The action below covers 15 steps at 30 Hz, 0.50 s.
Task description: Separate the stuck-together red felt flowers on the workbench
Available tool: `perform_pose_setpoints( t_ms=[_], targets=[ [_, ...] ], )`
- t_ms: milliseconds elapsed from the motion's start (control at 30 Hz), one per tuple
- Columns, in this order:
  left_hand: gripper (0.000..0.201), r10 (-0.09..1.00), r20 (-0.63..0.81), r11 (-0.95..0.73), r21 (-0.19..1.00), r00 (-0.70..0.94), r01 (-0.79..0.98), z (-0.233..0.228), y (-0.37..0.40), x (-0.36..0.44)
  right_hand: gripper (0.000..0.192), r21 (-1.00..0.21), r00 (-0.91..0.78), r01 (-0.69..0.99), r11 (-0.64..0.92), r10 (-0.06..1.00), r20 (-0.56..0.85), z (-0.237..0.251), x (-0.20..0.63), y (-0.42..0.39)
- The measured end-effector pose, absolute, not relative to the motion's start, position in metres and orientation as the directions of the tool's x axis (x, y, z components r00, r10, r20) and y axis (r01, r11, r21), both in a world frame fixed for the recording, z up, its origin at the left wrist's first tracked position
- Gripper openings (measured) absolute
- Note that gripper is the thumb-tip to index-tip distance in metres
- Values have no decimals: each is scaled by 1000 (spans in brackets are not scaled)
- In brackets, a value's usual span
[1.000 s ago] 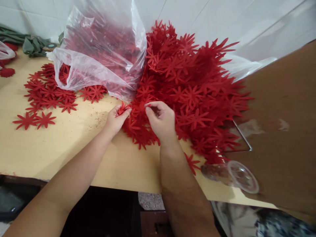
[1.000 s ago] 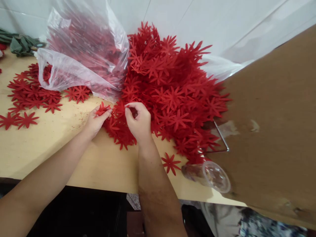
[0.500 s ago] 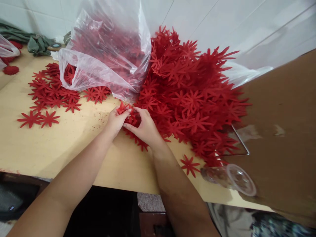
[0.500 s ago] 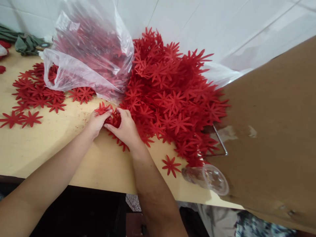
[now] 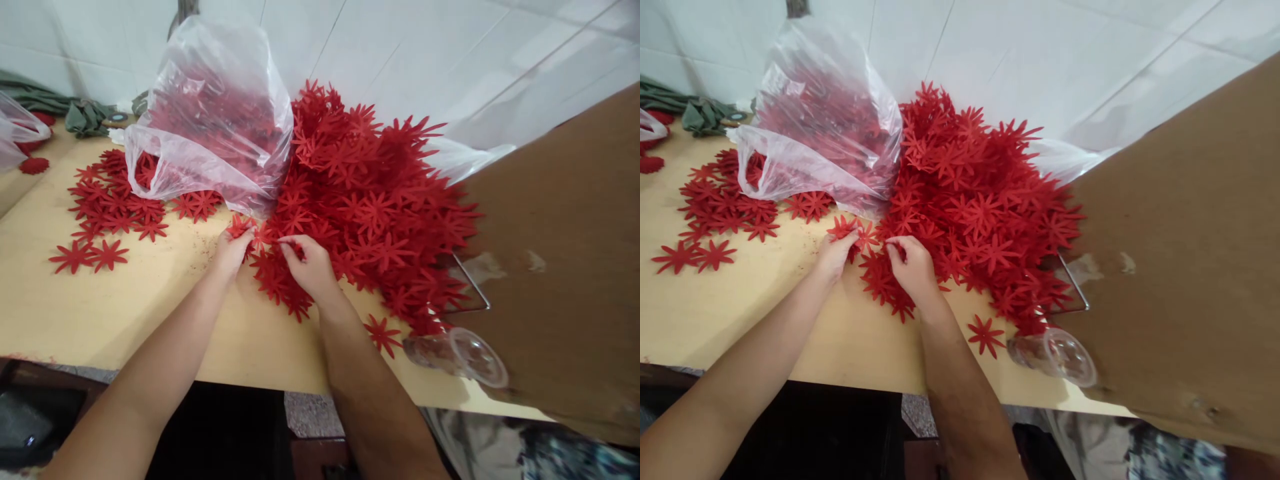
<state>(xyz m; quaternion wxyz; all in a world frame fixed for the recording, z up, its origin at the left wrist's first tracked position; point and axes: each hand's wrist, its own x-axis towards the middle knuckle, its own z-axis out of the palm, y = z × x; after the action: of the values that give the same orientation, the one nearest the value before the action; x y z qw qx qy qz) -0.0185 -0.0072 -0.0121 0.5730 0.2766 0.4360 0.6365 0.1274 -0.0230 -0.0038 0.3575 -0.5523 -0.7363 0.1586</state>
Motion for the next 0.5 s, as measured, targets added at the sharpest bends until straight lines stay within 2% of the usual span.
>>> perform_pose_setpoints(
  t_ms=[67,133,200,300,400,500],
  targets=[
    [14,993,-84,43,912,-83,-409,-12,-11,-18,45,-501,-241,782,371,921,307,-2,128,-39],
    [17,999,-8,25,945,53,-327,-14,-14,-16,73,-400,-300,838,370,926,228,-4,127,-56],
    [19,983,49,-4,970,177,-244,-19,-17,-14,93,-357,-274,880,312,949,154,-10,125,-69],
    [19,962,44,1,987,270,-162,-22,-17,-13,106,-343,-175,914,217,973,149,-18,121,-73],
    [20,972,-2,51,978,237,-201,-17,-16,-14,96,-321,-119,930,182,971,207,-19,113,-65],
    [20,984,-22,68,963,176,-261,-9,-15,-15,57,-267,-166,938,222,962,216,-14,103,-57]
  ],
)
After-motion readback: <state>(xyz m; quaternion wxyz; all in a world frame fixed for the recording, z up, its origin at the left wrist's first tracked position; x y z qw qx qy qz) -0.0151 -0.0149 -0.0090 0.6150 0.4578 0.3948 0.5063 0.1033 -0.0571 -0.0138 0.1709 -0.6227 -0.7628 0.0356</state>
